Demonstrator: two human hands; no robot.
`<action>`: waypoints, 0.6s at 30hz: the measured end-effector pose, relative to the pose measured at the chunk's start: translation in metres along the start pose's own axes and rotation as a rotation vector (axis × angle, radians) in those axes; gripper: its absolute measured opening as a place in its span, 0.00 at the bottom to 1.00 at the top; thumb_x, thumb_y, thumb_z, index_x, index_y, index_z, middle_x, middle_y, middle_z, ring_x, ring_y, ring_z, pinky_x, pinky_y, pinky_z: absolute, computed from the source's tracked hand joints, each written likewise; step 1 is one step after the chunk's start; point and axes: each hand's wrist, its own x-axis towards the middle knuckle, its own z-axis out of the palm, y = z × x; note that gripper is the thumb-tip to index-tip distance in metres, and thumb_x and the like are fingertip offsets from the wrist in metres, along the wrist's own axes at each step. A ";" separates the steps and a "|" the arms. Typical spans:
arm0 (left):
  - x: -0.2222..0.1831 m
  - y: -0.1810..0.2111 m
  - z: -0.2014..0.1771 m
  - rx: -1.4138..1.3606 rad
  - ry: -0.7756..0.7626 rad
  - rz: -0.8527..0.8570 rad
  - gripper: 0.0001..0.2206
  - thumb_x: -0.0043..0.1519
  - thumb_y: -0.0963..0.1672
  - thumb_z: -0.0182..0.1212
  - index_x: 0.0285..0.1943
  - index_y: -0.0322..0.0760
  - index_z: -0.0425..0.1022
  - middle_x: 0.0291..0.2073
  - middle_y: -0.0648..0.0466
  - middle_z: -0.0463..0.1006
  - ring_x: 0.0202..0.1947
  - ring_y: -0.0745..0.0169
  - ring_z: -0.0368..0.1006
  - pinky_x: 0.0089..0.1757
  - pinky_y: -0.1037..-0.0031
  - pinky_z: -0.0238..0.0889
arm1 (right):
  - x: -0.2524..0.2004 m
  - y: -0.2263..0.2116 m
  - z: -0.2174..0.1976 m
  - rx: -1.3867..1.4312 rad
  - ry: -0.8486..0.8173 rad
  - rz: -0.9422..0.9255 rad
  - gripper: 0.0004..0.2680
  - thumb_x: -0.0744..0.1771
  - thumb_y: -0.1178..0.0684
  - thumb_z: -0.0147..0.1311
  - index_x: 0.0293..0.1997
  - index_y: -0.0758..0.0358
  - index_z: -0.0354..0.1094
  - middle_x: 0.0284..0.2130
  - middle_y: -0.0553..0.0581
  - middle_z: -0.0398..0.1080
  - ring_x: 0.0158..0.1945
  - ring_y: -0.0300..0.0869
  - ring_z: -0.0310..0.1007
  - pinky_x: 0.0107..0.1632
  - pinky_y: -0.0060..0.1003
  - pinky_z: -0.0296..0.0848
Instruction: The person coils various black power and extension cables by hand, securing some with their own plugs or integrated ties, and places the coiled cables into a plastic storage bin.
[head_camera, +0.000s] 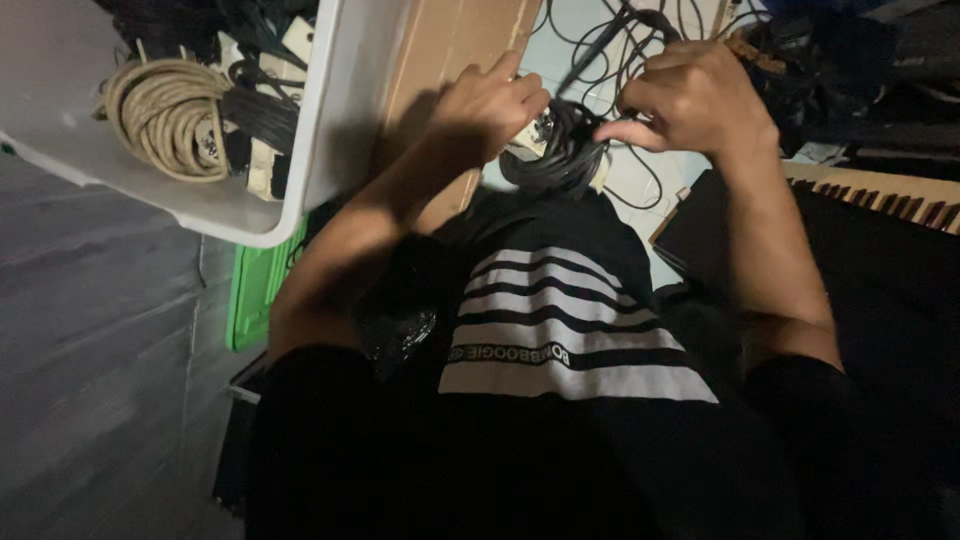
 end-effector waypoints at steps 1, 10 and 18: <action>0.000 -0.002 0.005 -0.066 -0.052 0.007 0.09 0.57 0.36 0.64 0.46 0.32 0.80 0.37 0.50 0.80 0.44 0.55 0.75 0.39 0.65 0.73 | -0.001 0.001 0.004 0.065 -0.001 -0.021 0.20 0.68 0.31 0.61 0.28 0.60 0.71 0.22 0.51 0.67 0.28 0.44 0.69 0.37 0.36 0.69; 0.012 0.061 -0.034 -0.503 0.394 -0.273 0.19 0.52 0.41 0.70 0.51 0.25 0.77 0.47 0.44 0.79 0.50 0.43 0.72 0.50 0.60 0.68 | -0.003 0.038 0.112 0.522 0.212 0.132 0.14 0.66 0.42 0.60 0.42 0.64 0.67 0.39 0.57 0.68 0.42 0.48 0.67 0.49 0.41 0.66; 0.026 0.064 -0.076 -0.341 0.463 -0.338 0.16 0.59 0.44 0.71 0.54 0.36 0.77 0.50 0.50 0.80 0.53 0.49 0.73 0.55 0.64 0.68 | -0.097 -0.044 0.211 0.891 0.358 0.854 0.10 0.73 0.48 0.48 0.53 0.65 0.64 0.45 0.61 0.67 0.47 0.48 0.66 0.51 0.41 0.65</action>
